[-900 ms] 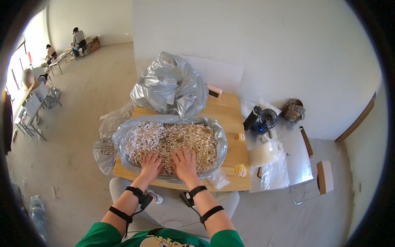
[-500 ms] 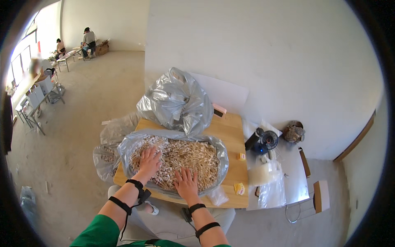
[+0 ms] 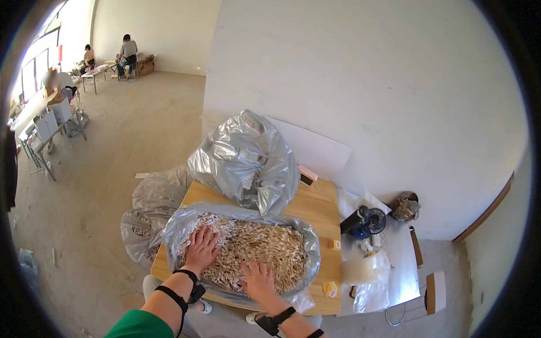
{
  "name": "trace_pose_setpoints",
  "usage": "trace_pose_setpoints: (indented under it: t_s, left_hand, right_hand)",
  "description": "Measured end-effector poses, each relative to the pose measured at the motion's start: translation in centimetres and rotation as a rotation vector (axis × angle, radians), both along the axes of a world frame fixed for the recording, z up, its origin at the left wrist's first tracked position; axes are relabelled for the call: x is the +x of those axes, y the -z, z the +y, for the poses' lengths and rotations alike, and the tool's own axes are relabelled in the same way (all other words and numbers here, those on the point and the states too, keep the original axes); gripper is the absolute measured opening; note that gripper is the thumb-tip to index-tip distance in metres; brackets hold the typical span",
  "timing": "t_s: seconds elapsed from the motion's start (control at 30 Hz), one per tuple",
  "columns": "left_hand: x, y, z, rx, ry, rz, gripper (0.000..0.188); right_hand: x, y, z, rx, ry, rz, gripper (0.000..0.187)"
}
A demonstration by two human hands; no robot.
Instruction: Packing bundles of cotton swabs into small plastic bags.
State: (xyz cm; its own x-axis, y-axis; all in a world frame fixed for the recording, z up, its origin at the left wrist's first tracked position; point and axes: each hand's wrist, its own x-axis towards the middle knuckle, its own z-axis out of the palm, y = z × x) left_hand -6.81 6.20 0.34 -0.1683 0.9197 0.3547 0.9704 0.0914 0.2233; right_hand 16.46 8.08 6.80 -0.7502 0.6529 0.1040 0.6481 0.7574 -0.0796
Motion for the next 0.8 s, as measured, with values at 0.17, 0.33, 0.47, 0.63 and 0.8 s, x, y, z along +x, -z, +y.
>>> trace_pose_setpoints:
  t_s: [0.17, 0.33, 0.47, 0.63, 0.8]
  left_hand:
    - [0.1, 0.6, 0.4, 0.027, -0.009, 0.113, 0.045]
    - [0.3, 0.1, 0.6, -0.029, -0.032, 0.108, 0.047]
    - [0.1, 0.7, 0.3, -0.006, -0.03, 0.088, 0.047]
    - [0.4, 0.6, 0.1, -0.054, -0.042, 0.132, 0.049]
    - [0.3, 0.2, 0.4, -0.112, -0.062, 0.162, 0.051]
  right_hand:
    - [-4.5, -4.0, 9.8, -0.025, -0.163, 0.479, 0.03]
    - [-10.9, -5.8, 24.7, 0.056, -0.048, 0.742, 0.024]
    - [-16.3, -6.8, 34.4, 0.001, 0.049, 0.755, 0.021]
    - [-21.9, -8.1, 41.2, 0.146, 0.152, 0.664, 0.02]
    - [-25.8, -9.4, 43.3, 0.228, 0.161, 0.689, 0.022]
